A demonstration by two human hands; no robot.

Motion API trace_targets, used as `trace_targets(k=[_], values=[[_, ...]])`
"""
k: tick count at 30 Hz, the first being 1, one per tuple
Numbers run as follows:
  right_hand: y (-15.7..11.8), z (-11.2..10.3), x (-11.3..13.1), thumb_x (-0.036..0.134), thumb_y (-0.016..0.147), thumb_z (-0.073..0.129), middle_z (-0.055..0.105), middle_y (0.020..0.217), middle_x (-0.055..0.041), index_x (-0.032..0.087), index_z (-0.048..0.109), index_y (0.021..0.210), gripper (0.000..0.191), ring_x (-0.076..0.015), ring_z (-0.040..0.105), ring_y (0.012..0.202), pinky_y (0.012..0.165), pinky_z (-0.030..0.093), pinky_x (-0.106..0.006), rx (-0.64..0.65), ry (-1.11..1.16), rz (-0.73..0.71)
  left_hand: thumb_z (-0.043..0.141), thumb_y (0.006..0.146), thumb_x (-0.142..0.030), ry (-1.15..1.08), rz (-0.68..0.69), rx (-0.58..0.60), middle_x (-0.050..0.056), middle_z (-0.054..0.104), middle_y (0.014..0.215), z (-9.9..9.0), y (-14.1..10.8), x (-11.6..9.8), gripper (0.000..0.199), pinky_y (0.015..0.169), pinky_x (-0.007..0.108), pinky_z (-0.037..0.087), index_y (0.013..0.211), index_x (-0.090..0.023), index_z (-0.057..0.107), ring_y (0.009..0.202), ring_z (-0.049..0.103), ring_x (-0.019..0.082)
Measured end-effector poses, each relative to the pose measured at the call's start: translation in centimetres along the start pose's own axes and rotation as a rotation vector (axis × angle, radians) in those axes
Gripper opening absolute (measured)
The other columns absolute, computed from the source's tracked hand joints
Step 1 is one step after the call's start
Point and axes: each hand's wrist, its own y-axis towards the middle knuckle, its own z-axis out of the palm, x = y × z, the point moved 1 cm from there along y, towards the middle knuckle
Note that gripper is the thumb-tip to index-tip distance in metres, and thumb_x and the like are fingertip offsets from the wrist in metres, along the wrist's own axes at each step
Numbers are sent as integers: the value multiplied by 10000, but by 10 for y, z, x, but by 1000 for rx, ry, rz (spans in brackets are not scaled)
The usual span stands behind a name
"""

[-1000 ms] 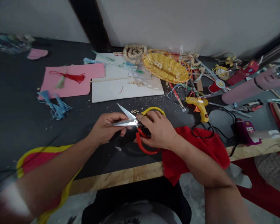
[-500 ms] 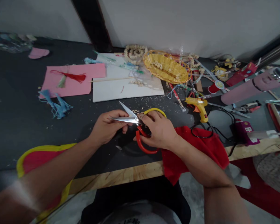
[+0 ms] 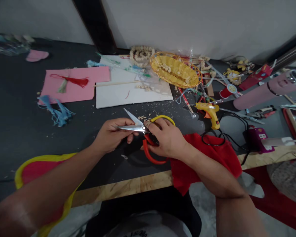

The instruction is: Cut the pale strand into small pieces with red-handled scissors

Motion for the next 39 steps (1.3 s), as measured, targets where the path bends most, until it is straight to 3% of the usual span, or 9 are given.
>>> trace_targets(k=[6, 16, 25, 33, 39], values=[[1, -2, 2, 569, 795, 629, 569, 1172, -148, 152, 492, 1323, 686, -293, 566, 1084, 885, 541, -441, 4, 9, 64, 743, 708, -283, -38, 14, -45, -3, 651, 636, 1, 1, 6, 179, 444, 179, 464, 779, -143, 656, 447, 543, 69], [3, -2, 0, 586, 762, 647, 543, 1161, -158, 139, 510, 1294, 708, -317, 515, 1100, 943, 498, -478, 11, -51, 14, 686, 687, -158, 24, -24, -20, -10, 620, 523, -1, -1, -2, 29, 450, 170, 456, 696, -130, 684, 418, 520, 66], [0, 1, -1, 554, 787, 654, 563, 1161, -158, 154, 476, 1334, 700, -298, 556, 1076, 902, 528, -456, -11, -23, -9, 710, 715, -228, -58, -9, -2, 0, 640, 586, -1, 1, 7, 111, 425, 166, 449, 692, -131, 660, 416, 519, 57], [1, -2, 0, 575, 780, 646, 569, 1170, -148, 176, 491, 1318, 688, -288, 578, 1056, 836, 553, -428, 13, -14, 62, 705, 739, -234, -28, 20, -39, -9, 643, 634, -2, 2, 9, 117, 456, 168, 467, 754, -139, 639, 447, 538, 60], [3, -4, -1, 641, 746, 635, 547, 1167, -149, 166, 500, 1302, 744, -313, 526, 1095, 933, 503, -479, 16, -46, 3, 675, 720, -162, 12, -5, 24, -11, 638, 579, -2, 1, 6, 38, 451, 155, 440, 700, -131, 668, 431, 528, 54]])
